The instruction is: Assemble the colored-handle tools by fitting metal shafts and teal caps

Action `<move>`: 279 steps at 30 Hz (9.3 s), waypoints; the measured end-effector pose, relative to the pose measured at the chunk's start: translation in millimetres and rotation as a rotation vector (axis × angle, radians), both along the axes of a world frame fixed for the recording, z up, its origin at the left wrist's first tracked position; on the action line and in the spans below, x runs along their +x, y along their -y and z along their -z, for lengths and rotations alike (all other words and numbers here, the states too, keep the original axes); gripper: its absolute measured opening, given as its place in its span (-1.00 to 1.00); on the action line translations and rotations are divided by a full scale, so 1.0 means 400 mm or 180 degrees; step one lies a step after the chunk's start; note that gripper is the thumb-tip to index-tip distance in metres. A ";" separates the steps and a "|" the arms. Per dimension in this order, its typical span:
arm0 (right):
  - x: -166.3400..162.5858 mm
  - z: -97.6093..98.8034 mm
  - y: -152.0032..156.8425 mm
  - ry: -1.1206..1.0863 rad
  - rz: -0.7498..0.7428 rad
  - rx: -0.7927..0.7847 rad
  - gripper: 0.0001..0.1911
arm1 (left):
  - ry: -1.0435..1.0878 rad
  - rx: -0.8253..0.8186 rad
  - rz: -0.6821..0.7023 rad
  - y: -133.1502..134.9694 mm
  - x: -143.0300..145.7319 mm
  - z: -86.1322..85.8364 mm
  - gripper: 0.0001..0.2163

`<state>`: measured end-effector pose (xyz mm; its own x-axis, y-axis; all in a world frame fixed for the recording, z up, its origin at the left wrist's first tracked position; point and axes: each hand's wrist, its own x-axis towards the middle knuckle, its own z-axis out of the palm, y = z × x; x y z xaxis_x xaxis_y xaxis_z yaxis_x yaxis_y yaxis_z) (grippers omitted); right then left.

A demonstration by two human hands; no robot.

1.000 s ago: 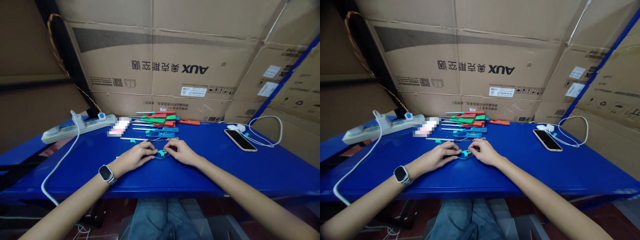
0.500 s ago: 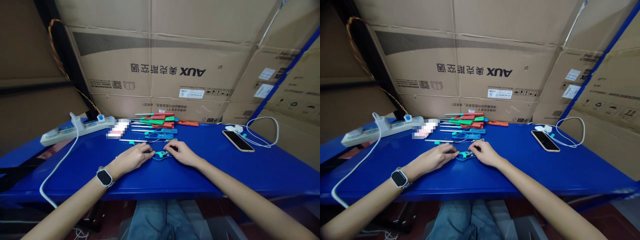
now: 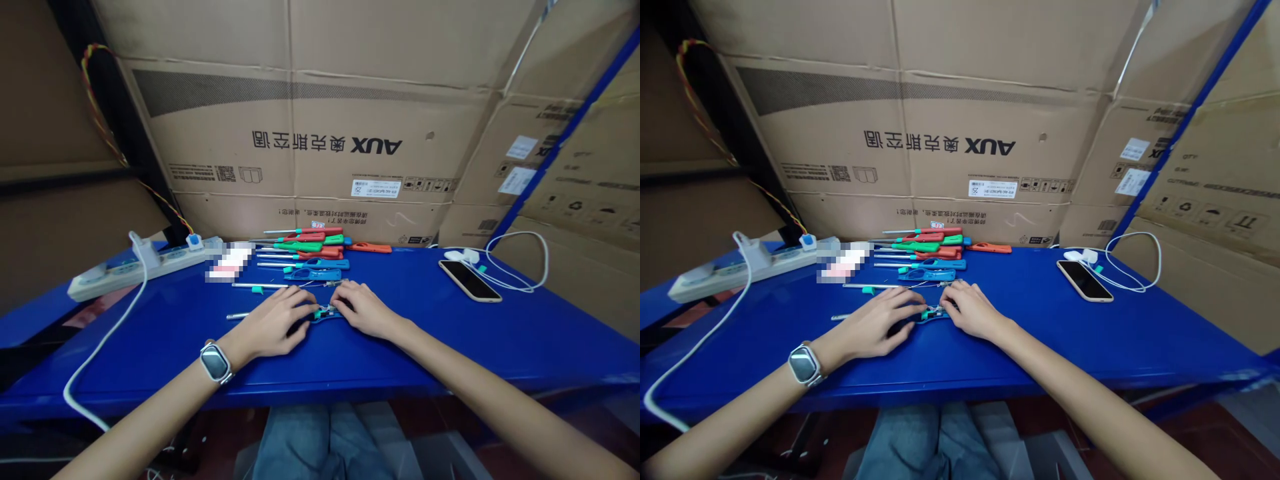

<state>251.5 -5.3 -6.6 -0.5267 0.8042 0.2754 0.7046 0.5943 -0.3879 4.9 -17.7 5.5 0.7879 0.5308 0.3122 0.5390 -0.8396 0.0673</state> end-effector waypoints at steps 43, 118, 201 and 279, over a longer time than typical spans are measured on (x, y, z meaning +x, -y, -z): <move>-0.022 -0.047 -0.009 -0.0313 -0.0407 0.0012 -0.61 | 0.1641 -0.0247 -0.0754 -0.022 -0.059 0.000 -0.75; -0.012 -0.026 -0.025 -0.0285 -0.0593 -0.0527 -0.78 | 0.0606 -0.0686 -0.0460 -0.038 -0.007 0.027 -0.60; -0.009 -0.024 0.023 0.0464 -0.0299 0.0395 -0.62 | 0.0648 -0.0890 -0.0437 -0.028 -0.075 0.018 -0.63; -0.076 0.008 0.001 -0.0393 -0.0490 0.0324 -0.85 | -0.0028 0.0208 -0.0110 -0.002 -0.067 0.016 -0.74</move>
<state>220.9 -5.7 -10.0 -0.5984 0.6816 0.4210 0.5534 0.7317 -0.3980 -21.9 -16.9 -1.0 0.7723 0.5365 0.3401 0.5681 -0.8229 0.0080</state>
